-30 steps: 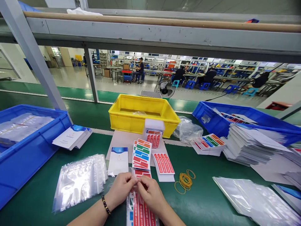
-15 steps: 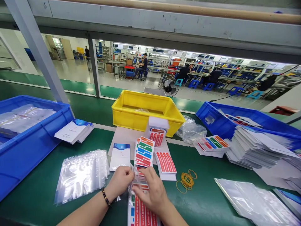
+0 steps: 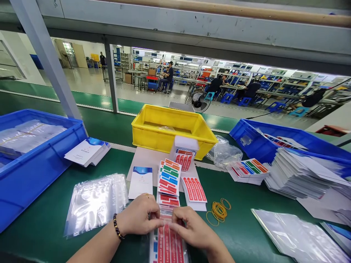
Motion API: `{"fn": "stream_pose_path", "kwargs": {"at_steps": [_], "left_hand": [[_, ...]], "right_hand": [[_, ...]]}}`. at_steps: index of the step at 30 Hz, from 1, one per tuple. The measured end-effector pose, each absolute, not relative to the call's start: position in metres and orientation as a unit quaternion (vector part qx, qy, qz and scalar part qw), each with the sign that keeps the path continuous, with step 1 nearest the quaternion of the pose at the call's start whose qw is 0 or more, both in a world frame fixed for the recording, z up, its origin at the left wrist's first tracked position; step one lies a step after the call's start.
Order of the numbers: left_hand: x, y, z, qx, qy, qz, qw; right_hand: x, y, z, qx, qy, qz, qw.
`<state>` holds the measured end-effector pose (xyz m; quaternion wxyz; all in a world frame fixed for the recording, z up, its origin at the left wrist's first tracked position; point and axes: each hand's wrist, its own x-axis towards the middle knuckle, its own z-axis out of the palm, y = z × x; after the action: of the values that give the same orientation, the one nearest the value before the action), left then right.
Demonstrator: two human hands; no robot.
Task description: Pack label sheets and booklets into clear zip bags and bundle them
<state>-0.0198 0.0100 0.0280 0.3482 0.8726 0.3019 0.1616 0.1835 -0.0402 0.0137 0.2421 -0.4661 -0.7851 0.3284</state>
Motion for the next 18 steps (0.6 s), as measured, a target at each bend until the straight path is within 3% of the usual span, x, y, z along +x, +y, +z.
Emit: {"fn": "stream_pose_path", "kwargs": {"at_steps": [6,9,13,18], "left_hand": [[-0.023,0.008,0.027,0.858,0.299,0.127,0.398],[-0.021,0.004,0.022,0.837,0.259,0.123,0.465],[-0.016,0.000,0.012,0.809,0.200,0.110,0.542],[-0.013,-0.001,0.002,0.783,0.194,0.103,0.582]], "right_hand": [[0.189,-0.035,0.030,-0.420,-0.796,0.338,0.275],[0.174,-0.018,0.029,-0.448,-0.814,0.231,0.289],[0.137,0.012,0.016,-0.437,-0.875,0.063,0.198],[0.101,0.034,0.003,-0.424,-0.903,-0.013,0.065]]}}
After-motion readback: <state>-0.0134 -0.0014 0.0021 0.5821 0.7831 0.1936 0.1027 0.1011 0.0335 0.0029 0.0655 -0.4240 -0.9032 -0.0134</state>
